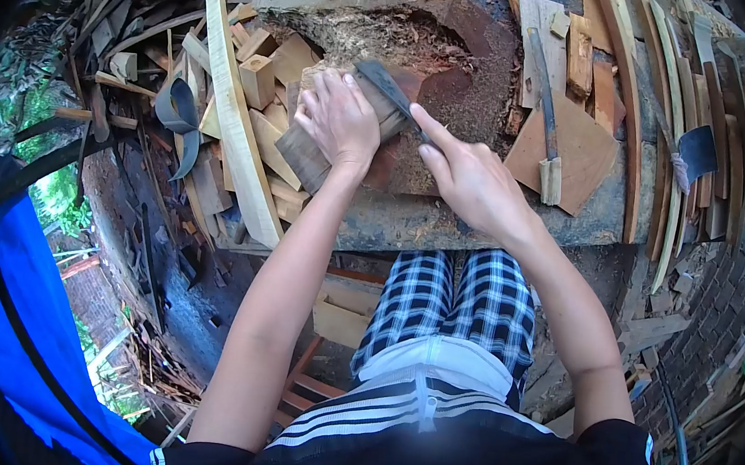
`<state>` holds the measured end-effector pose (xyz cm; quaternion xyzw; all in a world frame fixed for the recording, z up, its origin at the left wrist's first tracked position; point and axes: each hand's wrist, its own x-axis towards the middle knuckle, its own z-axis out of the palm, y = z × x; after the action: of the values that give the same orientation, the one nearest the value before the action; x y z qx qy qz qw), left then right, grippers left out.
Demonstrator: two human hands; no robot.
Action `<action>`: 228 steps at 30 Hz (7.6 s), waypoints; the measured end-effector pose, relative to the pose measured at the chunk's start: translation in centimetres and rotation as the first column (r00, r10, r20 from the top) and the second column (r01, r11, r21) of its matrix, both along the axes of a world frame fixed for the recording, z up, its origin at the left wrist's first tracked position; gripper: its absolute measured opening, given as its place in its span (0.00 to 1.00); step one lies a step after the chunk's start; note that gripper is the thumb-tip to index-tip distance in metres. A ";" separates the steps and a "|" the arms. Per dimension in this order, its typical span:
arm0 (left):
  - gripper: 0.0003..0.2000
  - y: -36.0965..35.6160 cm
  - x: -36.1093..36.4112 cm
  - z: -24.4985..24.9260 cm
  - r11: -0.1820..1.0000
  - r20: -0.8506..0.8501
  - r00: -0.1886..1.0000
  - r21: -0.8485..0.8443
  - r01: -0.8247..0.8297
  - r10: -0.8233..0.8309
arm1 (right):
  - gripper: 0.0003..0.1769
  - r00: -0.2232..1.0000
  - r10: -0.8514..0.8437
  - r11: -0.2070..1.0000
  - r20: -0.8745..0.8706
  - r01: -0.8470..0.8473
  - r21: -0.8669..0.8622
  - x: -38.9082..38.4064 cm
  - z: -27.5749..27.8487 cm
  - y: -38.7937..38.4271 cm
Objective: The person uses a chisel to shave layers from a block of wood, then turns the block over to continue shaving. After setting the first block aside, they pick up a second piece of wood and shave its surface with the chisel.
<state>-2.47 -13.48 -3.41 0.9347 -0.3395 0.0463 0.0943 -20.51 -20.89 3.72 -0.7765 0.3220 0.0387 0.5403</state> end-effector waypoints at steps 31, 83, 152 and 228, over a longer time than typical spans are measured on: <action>0.10 1.4 0.8 0.0 0.976 -0.133 0.991 -0.218 -0.012 -0.017 | 0.35 0.960 0.137 0.747 -0.245 -0.263 -0.611 -2.3 2.0 3.9; 0.09 0.8 0.8 0.5 0.984 -0.015 0.999 -0.174 -0.048 0.047 | 0.32 0.958 0.121 0.697 -0.260 -0.268 -0.665 2.3 0.1 4.2; 0.21 0.9 -1.2 -0.6 0.997 0.107 0.992 -0.026 0.070 -0.067 | 0.29 0.983 -0.182 0.847 -0.014 0.163 0.506 -3.5 -2.9 2.1; 0.13 0.3 1.1 -0.2 0.996 0.122 0.988 0.008 0.089 -0.090 | 0.19 0.997 -0.060 0.995 -0.055 0.055 -0.083 -1.1 -1.3 2.2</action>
<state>-1.34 -13.17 -3.59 0.9141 -0.3863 0.0988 0.0741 -21.66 -18.69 2.40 -0.7868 0.3610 0.0323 0.4996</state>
